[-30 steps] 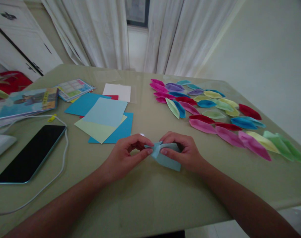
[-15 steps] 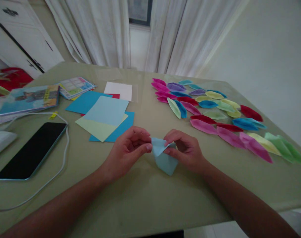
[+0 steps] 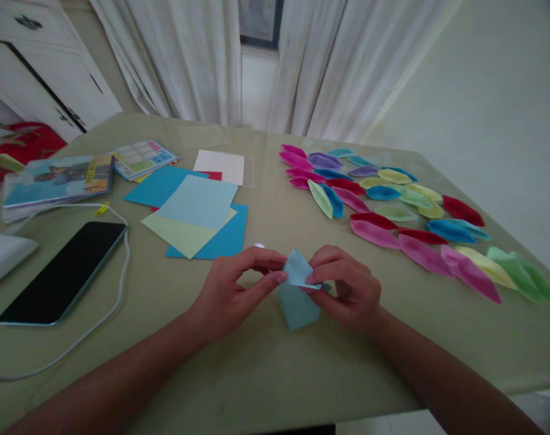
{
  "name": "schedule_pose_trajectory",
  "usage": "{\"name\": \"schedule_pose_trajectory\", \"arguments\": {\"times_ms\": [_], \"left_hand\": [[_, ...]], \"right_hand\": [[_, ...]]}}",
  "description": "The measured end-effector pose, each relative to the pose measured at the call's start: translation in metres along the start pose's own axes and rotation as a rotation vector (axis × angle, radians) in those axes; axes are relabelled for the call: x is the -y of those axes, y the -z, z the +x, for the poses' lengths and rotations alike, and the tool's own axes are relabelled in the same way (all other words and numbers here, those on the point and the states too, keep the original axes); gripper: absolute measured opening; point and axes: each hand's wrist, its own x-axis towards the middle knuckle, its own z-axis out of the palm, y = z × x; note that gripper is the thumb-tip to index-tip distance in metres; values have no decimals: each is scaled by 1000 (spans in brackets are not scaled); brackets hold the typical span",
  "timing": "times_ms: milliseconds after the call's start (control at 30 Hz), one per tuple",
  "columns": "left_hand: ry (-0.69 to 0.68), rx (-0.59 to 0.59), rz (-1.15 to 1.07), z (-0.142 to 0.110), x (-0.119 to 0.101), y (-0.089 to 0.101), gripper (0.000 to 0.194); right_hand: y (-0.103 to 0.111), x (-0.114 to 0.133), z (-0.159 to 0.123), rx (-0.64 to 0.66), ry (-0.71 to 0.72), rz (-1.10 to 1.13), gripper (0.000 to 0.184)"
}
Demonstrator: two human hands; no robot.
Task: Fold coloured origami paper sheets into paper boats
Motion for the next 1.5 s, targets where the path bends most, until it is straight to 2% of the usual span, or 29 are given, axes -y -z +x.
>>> {"name": "schedule_pose_trajectory", "arguments": {"times_ms": [200, 500, 633, 700, 767, 867, 933, 1000, 1100, 1200, 1500], "left_hand": [[205, 103, -168, 3, -5, 1, 20], [243, 101, -86, 0, -7, 1, 13], [230, 112, -114, 1, -6, 0, 13], [197, 82, -130, 0, -5, 0, 14], [107, 51, -94, 0, -3, 0, 11], [-32, 76, -2, 0, -1, 1, 12], [-86, 97, 16, 0, 0, 1, 21], [-108, 96, 27, 1, -1, 1, 18], [-50, 78, 47, 0, -2, 0, 6], [16, 61, 12, -2, -1, -1, 11], [179, 26, -243, 1, 0, -4, 12]], "right_hand": [[0, 4, 0, 34, 27, -78, 29], [0, 5, 3, 51, 2, -49, 22], [0, 5, 5, 47, -23, -1, 20], [-1, 5, 5, 34, -28, 1, 18], [-2, 4, 6, 18, -34, -16, 17], [-2, 5, 6, -9, -47, -46, 17], [-2, 5, 6, -29, -54, -62, 16], [-2, 5, 6, -43, -54, -61, 17], [-3, 5, 4, -46, -62, -12, 25], [-4, 4, 2, -63, -83, 37, 29], [-7, 2, -3, -77, -175, 95, 26]]}}
